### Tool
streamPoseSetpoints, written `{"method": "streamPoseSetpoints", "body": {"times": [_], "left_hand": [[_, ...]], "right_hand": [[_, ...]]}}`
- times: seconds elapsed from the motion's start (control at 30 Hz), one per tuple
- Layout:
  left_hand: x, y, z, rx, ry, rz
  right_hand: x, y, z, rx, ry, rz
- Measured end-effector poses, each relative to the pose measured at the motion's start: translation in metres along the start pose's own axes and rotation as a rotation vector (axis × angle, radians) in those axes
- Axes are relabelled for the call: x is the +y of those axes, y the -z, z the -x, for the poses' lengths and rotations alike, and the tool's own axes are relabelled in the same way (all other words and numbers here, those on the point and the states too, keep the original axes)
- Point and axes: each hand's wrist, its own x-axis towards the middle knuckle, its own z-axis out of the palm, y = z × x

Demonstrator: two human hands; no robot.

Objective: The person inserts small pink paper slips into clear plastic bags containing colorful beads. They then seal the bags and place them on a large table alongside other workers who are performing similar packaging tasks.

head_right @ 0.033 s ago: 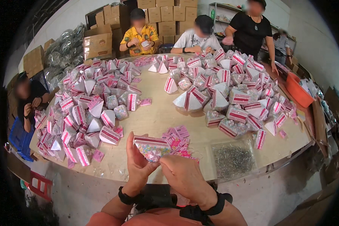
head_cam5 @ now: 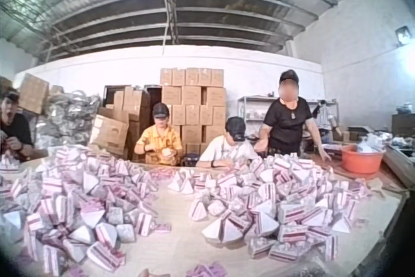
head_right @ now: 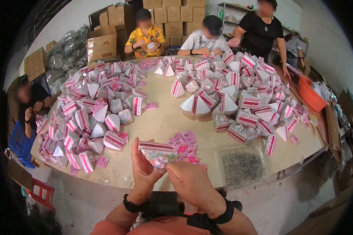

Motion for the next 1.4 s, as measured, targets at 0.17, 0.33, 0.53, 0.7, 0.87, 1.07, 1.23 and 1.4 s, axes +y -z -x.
{"method": "streamPoseSetpoints", "body": {"times": [0.17, 0.33, 0.53, 0.7, 0.87, 1.07, 1.23, 1.4], "left_hand": [[0.000, 0.000, 0.001, -0.012, -0.049, -0.122], [0.003, 0.002, 0.003, -0.020, -0.066, -0.257], [0.002, 0.000, 0.003, -0.044, -0.062, -0.254], [0.001, 0.001, 0.004, -0.039, -0.062, -0.281], [-0.002, 0.001, 0.005, -0.043, -0.052, -0.329], [-0.005, 0.011, 0.005, -0.085, -0.112, -0.703], [-0.004, 0.010, 0.006, -0.057, -0.121, -0.758], [0.001, 0.012, 0.005, -0.086, -0.100, -0.757]], "right_hand": [[0.000, 0.003, 0.000, -0.045, -0.040, 0.062], [0.000, 0.005, -0.002, -0.072, -0.030, 0.104], [0.005, 0.007, -0.002, -0.058, -0.114, -0.023], [0.004, 0.004, -0.001, -0.028, -0.110, 0.013], [0.009, -0.005, 0.002, 0.008, -0.052, 0.145], [0.009, -0.011, 0.001, 0.036, -0.065, 0.228], [0.015, -0.019, 0.003, 0.016, -0.060, 0.262], [0.017, -0.020, -0.002, 0.033, -0.173, -0.072]]}}
